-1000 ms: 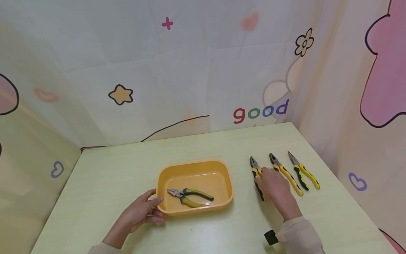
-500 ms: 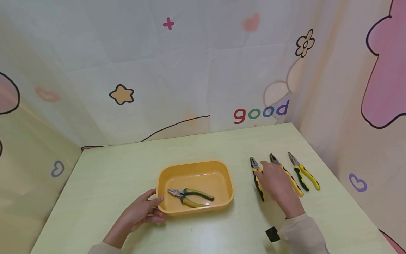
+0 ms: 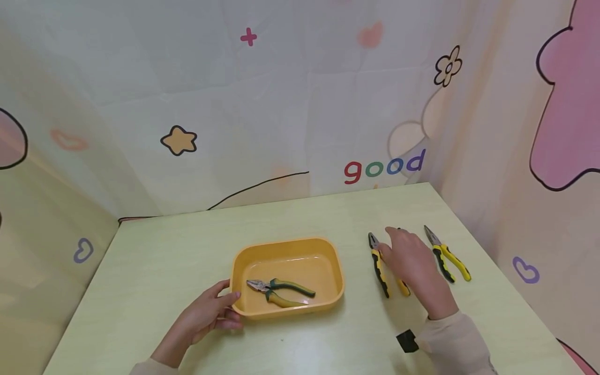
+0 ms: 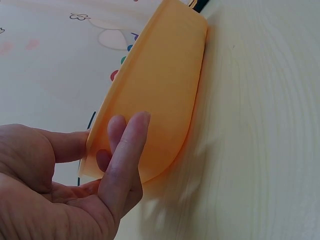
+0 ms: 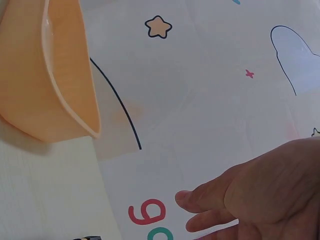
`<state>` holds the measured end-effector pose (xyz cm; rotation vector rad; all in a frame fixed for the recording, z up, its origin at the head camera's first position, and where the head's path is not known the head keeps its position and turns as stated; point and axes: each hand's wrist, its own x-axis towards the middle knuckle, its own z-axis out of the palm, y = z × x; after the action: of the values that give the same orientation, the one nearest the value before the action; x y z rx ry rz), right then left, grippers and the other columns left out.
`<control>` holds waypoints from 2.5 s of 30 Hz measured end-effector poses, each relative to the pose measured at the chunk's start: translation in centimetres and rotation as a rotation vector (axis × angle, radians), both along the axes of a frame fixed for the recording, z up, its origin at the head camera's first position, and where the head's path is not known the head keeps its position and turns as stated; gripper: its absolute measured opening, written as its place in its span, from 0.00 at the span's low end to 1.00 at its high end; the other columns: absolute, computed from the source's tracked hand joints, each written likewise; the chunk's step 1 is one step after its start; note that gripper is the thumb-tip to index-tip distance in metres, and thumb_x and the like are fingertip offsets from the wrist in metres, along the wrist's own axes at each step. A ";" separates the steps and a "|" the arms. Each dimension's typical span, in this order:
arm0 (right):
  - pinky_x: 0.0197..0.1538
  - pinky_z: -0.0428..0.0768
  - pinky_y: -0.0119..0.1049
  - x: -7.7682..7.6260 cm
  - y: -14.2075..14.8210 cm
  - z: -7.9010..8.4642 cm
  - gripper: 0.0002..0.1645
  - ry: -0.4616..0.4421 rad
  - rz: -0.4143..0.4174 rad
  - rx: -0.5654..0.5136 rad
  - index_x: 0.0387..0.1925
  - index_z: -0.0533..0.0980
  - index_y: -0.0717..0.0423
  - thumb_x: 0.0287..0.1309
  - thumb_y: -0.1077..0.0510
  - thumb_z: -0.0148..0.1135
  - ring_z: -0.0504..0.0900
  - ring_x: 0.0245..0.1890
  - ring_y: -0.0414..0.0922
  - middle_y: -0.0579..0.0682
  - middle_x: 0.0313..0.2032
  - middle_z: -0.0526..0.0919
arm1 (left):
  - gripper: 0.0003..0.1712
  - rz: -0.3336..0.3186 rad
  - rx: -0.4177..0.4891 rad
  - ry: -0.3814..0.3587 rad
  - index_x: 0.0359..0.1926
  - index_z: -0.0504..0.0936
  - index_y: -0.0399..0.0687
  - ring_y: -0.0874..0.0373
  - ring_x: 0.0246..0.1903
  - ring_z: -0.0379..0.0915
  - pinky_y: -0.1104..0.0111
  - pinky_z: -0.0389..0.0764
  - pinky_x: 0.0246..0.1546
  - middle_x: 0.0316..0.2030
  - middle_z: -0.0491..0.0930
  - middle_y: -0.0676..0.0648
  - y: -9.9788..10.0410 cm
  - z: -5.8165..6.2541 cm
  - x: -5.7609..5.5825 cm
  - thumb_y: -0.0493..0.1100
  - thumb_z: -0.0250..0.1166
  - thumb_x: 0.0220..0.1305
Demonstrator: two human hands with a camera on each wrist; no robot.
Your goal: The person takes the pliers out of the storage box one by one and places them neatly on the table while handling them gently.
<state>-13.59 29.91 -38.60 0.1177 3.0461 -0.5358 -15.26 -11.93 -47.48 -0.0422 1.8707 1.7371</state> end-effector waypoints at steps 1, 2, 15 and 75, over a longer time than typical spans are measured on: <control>0.62 0.72 0.72 0.0 0.0 0.1 0.34 0.004 0.004 0.002 0.69 0.66 0.75 0.74 0.53 0.59 0.71 0.62 0.74 0.76 0.64 0.71 | 0.38 0.001 0.000 -0.001 0.79 0.50 0.34 0.53 0.30 0.82 0.60 0.91 0.34 0.40 0.78 0.35 0.0 0.0 0.0 0.42 0.57 0.79; 0.62 0.72 0.72 0.0 0.0 0.2 0.34 0.005 0.005 0.003 0.69 0.66 0.75 0.75 0.53 0.59 0.71 0.62 0.74 0.76 0.64 0.71 | 0.38 0.002 0.000 0.000 0.79 0.50 0.34 0.53 0.30 0.82 0.60 0.91 0.34 0.40 0.78 0.35 0.0 0.0 0.0 0.42 0.57 0.79; 0.59 0.74 0.75 -0.1 0.3 1.9 0.35 0.040 -0.002 -0.008 0.70 0.65 0.74 0.75 0.52 0.59 0.69 0.63 0.75 0.77 0.64 0.70 | 0.37 0.006 0.000 0.000 0.79 0.50 0.34 0.54 0.29 0.82 0.60 0.91 0.34 0.40 0.78 0.35 0.0 0.0 0.0 0.42 0.57 0.79; 0.72 0.55 0.74 -0.7 1.6 9.7 0.40 0.183 0.122 -0.032 0.78 0.52 0.68 0.79 0.51 0.53 0.54 0.73 0.74 0.73 0.75 0.57 | 0.38 0.008 -0.021 0.010 0.79 0.49 0.33 0.53 0.29 0.83 0.59 0.92 0.34 0.39 0.79 0.35 0.1 0.0 0.0 0.41 0.57 0.79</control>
<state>-14.33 31.48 -28.93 -0.1249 3.1909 -0.6189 -15.22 -11.87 -47.45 -0.0492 1.8979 1.7259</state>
